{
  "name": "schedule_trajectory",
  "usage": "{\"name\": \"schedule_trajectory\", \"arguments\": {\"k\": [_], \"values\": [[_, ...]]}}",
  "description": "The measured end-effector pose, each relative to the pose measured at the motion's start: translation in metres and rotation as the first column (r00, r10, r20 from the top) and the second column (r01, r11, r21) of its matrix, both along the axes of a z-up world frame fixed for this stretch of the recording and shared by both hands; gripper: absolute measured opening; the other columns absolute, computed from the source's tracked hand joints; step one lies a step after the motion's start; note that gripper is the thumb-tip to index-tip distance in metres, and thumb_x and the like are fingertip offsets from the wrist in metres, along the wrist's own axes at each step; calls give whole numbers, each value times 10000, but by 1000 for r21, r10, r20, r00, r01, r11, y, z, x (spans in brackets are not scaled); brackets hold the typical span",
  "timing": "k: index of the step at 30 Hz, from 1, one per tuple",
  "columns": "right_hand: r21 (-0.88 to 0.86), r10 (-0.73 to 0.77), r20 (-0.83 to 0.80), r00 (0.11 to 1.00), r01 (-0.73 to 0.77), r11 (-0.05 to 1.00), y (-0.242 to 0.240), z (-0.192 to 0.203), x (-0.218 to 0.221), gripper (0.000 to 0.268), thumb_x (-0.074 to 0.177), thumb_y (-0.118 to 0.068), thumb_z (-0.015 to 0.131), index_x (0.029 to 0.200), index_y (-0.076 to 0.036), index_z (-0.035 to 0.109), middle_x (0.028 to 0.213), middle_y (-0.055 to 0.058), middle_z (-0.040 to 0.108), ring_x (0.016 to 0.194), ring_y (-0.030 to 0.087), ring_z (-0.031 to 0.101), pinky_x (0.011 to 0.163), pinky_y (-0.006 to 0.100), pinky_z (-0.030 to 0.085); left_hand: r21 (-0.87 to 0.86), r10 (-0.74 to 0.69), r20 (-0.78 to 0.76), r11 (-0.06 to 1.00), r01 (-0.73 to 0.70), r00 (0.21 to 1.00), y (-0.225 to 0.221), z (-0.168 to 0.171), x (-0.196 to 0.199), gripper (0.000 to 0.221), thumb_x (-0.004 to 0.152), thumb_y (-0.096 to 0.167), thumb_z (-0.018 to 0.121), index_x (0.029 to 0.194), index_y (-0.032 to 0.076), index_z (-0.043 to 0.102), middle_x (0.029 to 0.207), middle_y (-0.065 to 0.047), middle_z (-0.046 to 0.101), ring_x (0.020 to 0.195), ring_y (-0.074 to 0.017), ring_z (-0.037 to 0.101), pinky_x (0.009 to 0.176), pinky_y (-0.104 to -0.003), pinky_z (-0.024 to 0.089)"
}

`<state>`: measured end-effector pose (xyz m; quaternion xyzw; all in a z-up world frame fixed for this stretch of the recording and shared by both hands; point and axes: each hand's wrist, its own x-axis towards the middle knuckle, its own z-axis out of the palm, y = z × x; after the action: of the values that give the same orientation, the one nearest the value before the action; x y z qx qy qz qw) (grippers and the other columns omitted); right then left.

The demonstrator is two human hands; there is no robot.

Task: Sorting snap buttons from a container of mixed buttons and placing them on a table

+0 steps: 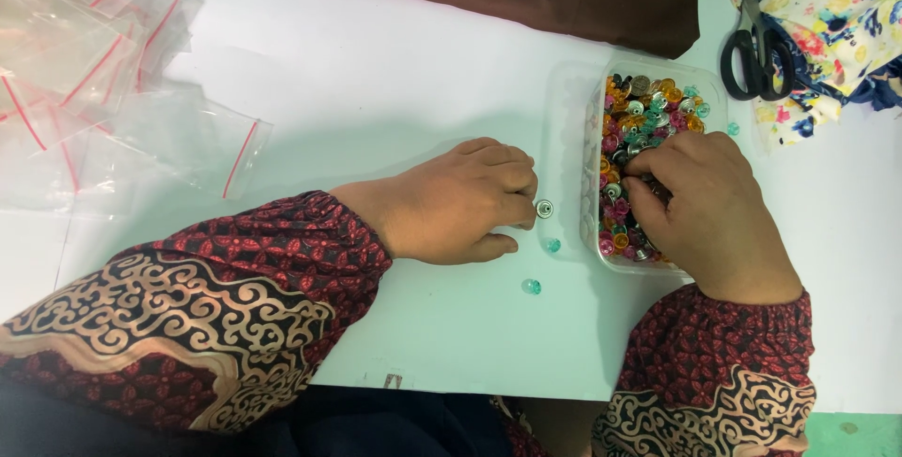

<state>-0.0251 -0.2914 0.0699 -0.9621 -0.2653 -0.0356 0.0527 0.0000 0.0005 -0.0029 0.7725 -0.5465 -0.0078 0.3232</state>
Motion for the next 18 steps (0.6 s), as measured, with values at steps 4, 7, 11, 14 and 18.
{"name": "schedule_trajectory", "arguments": {"k": [4,7,11,14,18], "values": [[-3,-10,-16,1000,10,1000,2,2,-1,58,970,-91,688,988,-63,736,916,89,651,906,291,595,883,436,454,-6,5,8,1000,-5,1000,0,0,0,234,855,279,729,1053,157,748,1067,-16,620,1155,-267,556,1062,-471,417],[4,5,9,1000,-5,1000,0,-1,0,44,976,-78,688,974,-61,728,910,82,651,904,289,597,884,437,452,-8,0,7,1000,0,1000,0,-1,0,254,862,290,734,1076,154,744,1090,-19,623,1189,-282,549,1075,-484,413],[-13,-6,0,1000,6,1000,-1,-2,0,67,978,-123,701,992,-68,737,905,95,640,906,312,593,889,444,446,-11,-5,9,1000,5,1000,0,0,0,233,862,284,739,1055,156,744,1087,-21,627,1190,-290,551,1063,-487,418],[-8,-23,-11,1000,23,1000,-2,-2,-2,74,982,-118,706,1014,-64,745,935,92,647,929,306,592,915,435,451,-10,-9,-3,1000,9,1000,0,0,0,224,866,276,741,1055,155,745,1085,-18,625,1190,-282,550,1066,-485,414],[-24,-17,-17,1000,17,1000,-3,-2,0,96,983,-124,713,1038,-57,754,935,96,651,917,307,593,898,442,455,-40,3,20,999,-2,1000,0,-1,0,224,848,278,768,1036,159,743,1066,-19,622,1152,-275,564,1041,-482,434]]}}
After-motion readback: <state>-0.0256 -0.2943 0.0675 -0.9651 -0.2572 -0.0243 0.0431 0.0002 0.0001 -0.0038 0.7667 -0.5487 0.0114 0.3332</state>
